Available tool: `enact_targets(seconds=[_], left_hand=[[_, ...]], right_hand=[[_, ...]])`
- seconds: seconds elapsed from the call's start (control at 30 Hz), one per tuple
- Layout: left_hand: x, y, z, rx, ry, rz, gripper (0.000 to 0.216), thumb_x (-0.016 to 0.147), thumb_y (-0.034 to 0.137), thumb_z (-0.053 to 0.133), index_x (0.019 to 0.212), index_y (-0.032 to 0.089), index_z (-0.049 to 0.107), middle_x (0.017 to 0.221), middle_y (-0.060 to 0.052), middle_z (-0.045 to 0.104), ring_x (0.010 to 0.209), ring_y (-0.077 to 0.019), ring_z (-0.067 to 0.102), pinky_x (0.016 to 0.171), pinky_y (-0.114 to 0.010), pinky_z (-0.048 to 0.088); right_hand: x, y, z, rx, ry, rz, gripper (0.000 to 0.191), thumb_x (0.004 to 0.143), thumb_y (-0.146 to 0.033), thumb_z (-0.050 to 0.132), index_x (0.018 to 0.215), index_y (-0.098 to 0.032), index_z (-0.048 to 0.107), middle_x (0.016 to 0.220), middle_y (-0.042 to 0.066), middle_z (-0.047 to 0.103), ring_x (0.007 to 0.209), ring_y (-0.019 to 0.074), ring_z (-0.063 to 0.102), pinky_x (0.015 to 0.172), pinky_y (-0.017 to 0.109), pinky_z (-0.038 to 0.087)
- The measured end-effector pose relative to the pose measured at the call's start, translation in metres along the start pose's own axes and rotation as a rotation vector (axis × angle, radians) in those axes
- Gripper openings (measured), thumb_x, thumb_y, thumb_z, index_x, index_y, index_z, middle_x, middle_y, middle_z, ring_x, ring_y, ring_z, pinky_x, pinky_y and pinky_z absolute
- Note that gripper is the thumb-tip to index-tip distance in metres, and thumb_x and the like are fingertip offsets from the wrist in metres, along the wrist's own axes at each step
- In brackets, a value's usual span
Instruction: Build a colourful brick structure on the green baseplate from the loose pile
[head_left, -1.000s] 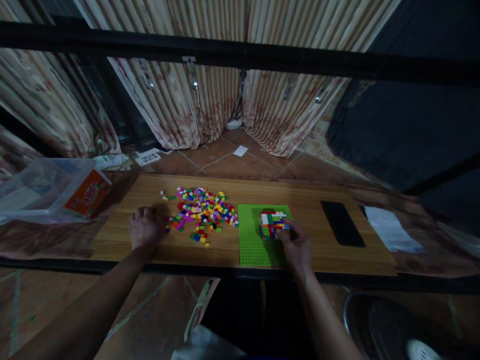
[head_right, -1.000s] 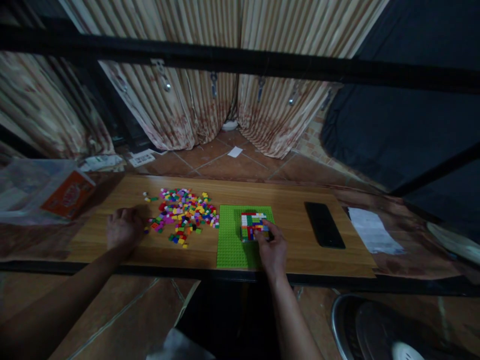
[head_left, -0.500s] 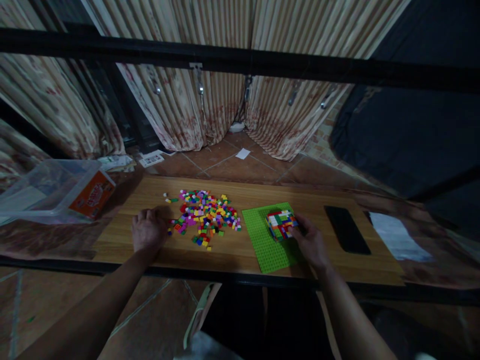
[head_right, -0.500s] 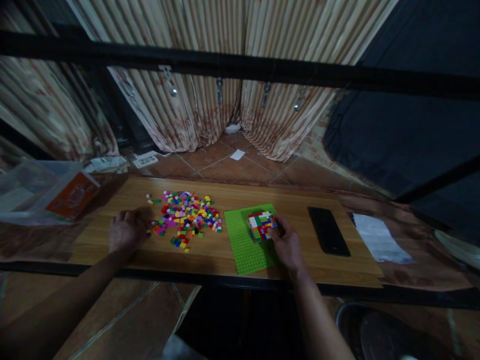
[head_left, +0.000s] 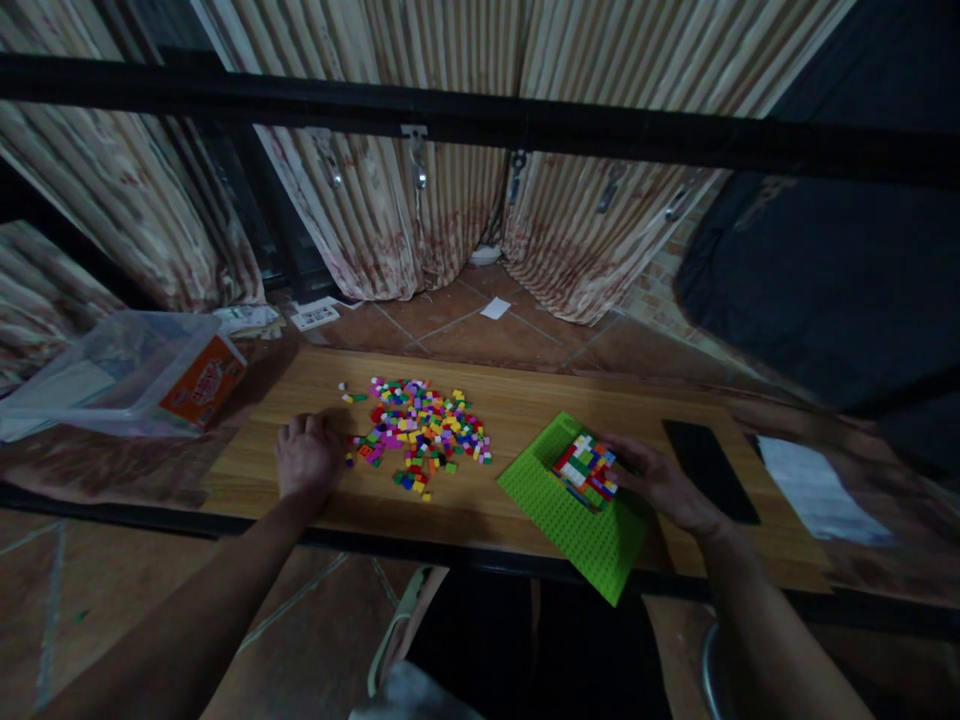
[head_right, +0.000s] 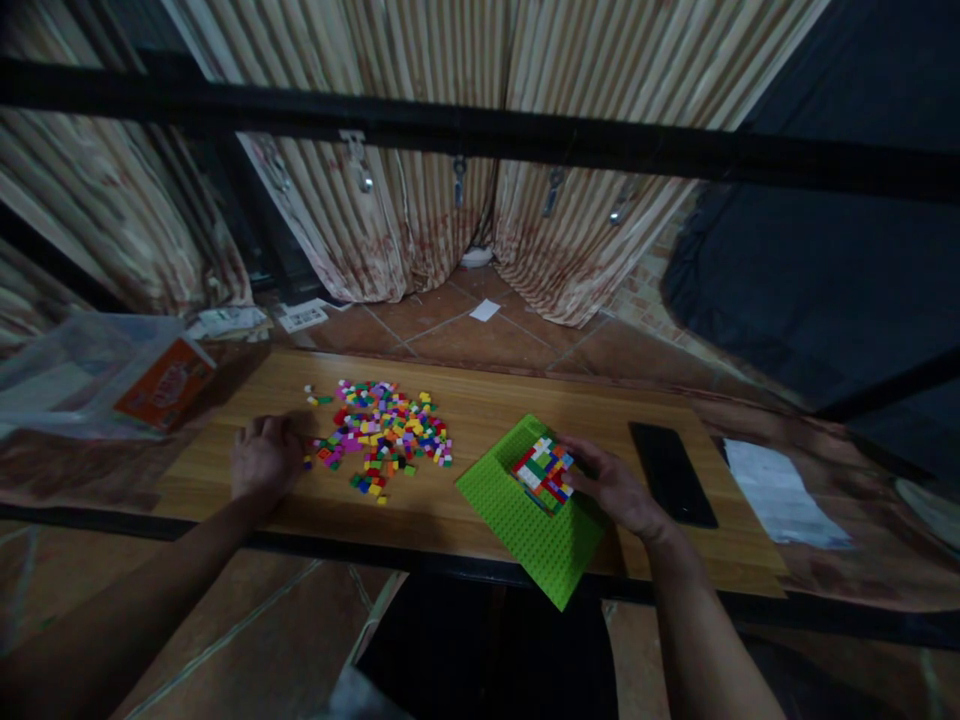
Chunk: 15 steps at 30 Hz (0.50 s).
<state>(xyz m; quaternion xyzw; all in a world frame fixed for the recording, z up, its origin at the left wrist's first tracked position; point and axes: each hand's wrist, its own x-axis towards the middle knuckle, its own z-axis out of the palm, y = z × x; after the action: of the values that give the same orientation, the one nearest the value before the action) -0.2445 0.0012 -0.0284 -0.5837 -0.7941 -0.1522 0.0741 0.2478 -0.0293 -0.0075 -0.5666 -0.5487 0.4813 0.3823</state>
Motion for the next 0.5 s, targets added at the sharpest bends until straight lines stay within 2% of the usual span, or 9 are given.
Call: enact_targets(seconds=[0.17, 0.5], left_hand=[[0.001, -0.002, 0.001, 0.005, -0.012, 0.016, 0.039, 0.085, 0.022, 0.037, 0.114, 0.010, 0.060, 0.111, -0.018, 0.060, 0.102, -0.0332, 0.051, 0.088, -0.044, 0.041], [0.000, 0.001, -0.001, 0.006, -0.020, -0.003, 0.038, 0.084, 0.023, 0.038, 0.111, 0.010, 0.061, 0.112, -0.018, 0.060, 0.102, -0.0323, 0.052, 0.089, -0.043, 0.040]], right_hand=[[0.006, -0.002, 0.015, -0.018, -0.174, -0.010, 0.062, 0.067, -0.043, 0.080, 0.124, -0.029, 0.061, 0.132, 0.006, 0.061, 0.125, 0.0281, 0.053, 0.108, 0.048, 0.039], [0.030, -0.009, 0.056, 0.035, -0.256, -0.129, 0.055, 0.072, -0.038, 0.077, 0.124, -0.029, 0.060, 0.128, 0.004, 0.064, 0.123, 0.0253, 0.055, 0.109, 0.047, 0.037]])
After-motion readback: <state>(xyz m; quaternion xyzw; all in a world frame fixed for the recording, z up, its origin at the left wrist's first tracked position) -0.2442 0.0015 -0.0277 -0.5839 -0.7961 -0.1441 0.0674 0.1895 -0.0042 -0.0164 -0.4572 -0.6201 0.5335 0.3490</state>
